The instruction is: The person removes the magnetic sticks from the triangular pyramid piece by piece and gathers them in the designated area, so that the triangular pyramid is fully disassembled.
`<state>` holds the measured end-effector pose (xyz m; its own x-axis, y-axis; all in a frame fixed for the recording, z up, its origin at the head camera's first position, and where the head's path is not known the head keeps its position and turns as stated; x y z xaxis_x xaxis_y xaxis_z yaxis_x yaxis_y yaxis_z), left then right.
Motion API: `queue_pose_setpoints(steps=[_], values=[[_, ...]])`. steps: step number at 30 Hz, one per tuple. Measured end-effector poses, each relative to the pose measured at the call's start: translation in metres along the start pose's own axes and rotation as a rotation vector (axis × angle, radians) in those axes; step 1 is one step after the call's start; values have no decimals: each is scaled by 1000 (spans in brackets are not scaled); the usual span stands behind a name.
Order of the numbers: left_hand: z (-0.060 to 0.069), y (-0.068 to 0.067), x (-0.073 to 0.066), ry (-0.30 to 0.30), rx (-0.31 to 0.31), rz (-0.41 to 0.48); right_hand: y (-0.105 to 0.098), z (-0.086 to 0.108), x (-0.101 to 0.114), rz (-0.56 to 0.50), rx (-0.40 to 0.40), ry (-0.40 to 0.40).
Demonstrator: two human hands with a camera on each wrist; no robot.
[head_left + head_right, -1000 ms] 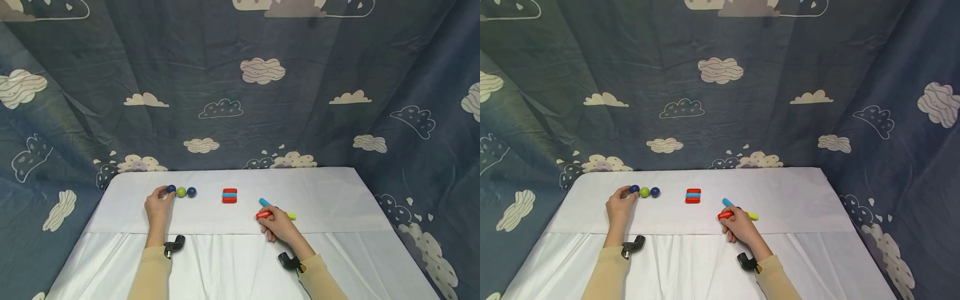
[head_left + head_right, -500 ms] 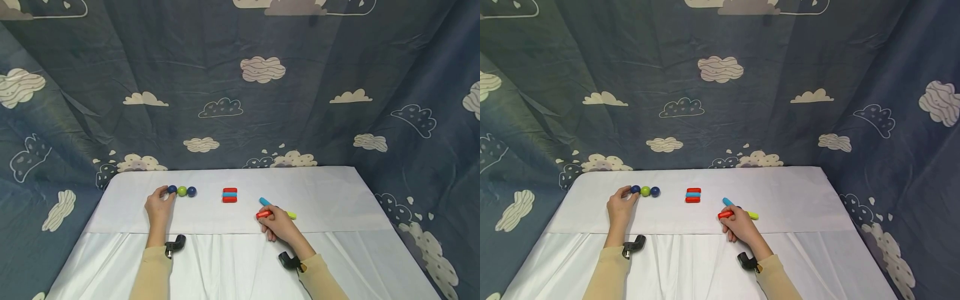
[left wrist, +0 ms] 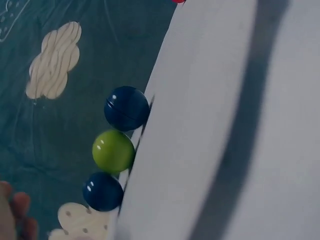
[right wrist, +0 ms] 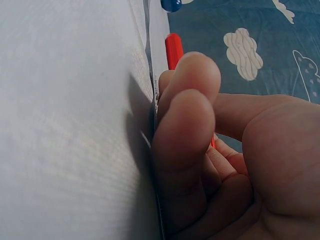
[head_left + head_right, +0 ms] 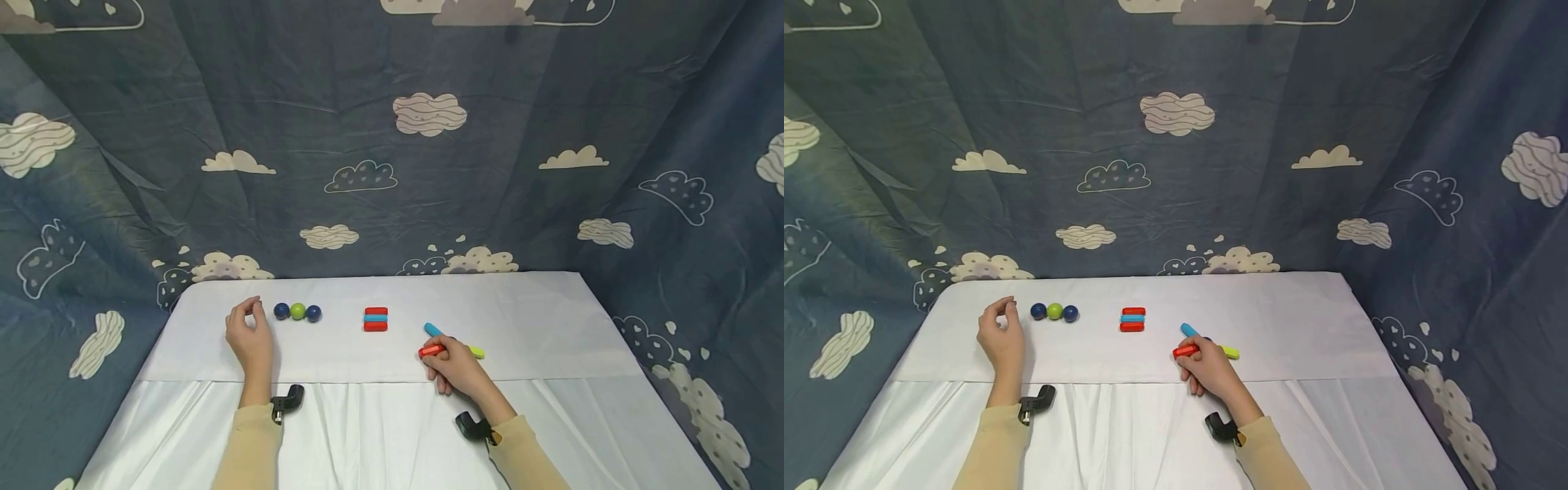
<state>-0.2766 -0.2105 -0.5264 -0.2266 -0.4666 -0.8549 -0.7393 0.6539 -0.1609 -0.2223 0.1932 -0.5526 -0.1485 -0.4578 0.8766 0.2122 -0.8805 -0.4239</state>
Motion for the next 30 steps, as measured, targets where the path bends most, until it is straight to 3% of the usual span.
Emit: queue_pose_setpoints(steps=[3,5,8,10,13,16,20,23,27,30], values=[[12,8,-23,166,-41,72,0,0,0,10,-5,10],[26,20,-41,283,1,115,0,0,-1,18,-9,14],[53,45,-63,414,168,151,-1,0,0,29,-19,13],[72,62,-73,450,323,144,0,1,1,34,-22,9],[97,82,-79,433,559,106,1,1,2,47,-18,-1],[117,94,-80,361,785,62,3,2,4,84,-6,-35],[134,104,-78,290,1012,-46,4,4,10,176,9,-110],[140,107,-77,285,1083,-121,6,6,13,294,20,-158],[143,107,-76,277,1098,-152,9,8,16,435,38,-208],[144,106,-75,258,1105,-154,10,7,14,418,51,-216]])
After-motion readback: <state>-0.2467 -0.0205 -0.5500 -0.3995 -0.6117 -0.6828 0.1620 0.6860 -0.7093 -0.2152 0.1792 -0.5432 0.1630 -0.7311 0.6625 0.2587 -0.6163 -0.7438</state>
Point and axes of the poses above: each hand's wrist, its own z-axis away from the middle knuckle, its own y-axis out of the palm, x = y × z, the point moved 4 cm from there along -z, towards the middle knuckle
